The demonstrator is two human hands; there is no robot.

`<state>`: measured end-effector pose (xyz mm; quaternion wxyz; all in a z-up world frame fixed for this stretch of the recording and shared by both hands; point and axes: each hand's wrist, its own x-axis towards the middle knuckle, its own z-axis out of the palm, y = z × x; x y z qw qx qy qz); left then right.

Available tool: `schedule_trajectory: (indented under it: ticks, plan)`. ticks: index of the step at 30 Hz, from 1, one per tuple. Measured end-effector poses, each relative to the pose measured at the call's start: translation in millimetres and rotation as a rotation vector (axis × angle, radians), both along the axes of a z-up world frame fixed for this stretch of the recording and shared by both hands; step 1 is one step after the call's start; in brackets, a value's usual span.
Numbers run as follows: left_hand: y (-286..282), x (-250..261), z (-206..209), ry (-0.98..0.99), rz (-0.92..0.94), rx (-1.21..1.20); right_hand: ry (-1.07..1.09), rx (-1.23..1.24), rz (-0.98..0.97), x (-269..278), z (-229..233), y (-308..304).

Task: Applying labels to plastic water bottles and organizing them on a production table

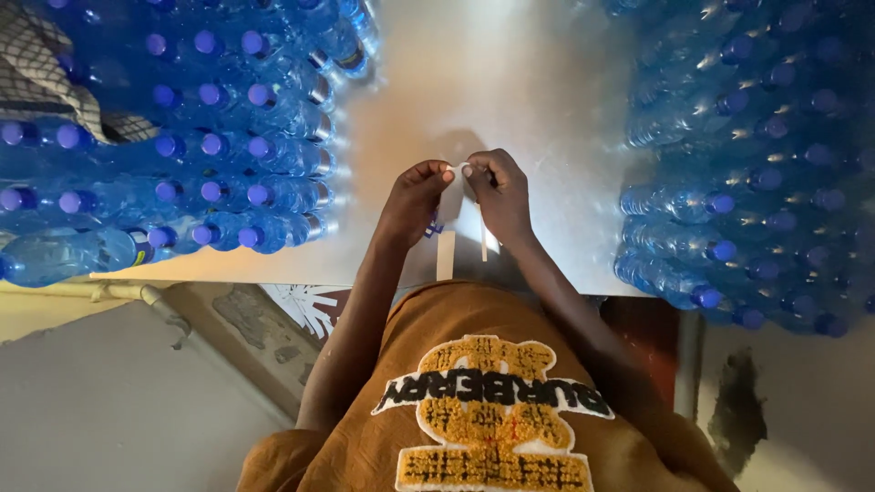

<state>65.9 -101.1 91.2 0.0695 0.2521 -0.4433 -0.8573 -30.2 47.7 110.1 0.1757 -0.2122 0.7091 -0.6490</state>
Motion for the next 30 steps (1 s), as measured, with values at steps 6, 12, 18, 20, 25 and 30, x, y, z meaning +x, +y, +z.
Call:
schedule_trajectory:
  ticks: [6, 12, 18, 20, 25, 30]
  plan:
    - [10.0, -5.4, 22.3, -0.01, 0.042, 0.229, -0.021, -0.104, -0.009, 5.2, 16.0, -2.9]
    - [10.5, -5.7, 42.7, 0.002, 0.102, -0.088, -0.168, -0.236, 0.055, -2.5, 13.8, 3.8]
    - [-0.3, 0.7, 74.9, -0.005, 0.066, -0.208, -0.218, -0.235, 0.08, -4.5, 19.8, 11.0]
    - [-2.4, 1.4, 83.1, 0.001, -0.005, -0.23, -0.154, -0.206, 0.064, -6.5, 2.7, 11.4]
    - [7.5, -0.5, 79.7, 0.022, -0.038, -0.165, -0.132, -0.203, 0.054, 9.4, 22.5, 8.4]
    - [15.4, -13.4, 65.2, 0.043, 0.101, 0.009, -0.095, -0.337, 0.136, 19.5, 43.9, -1.6]
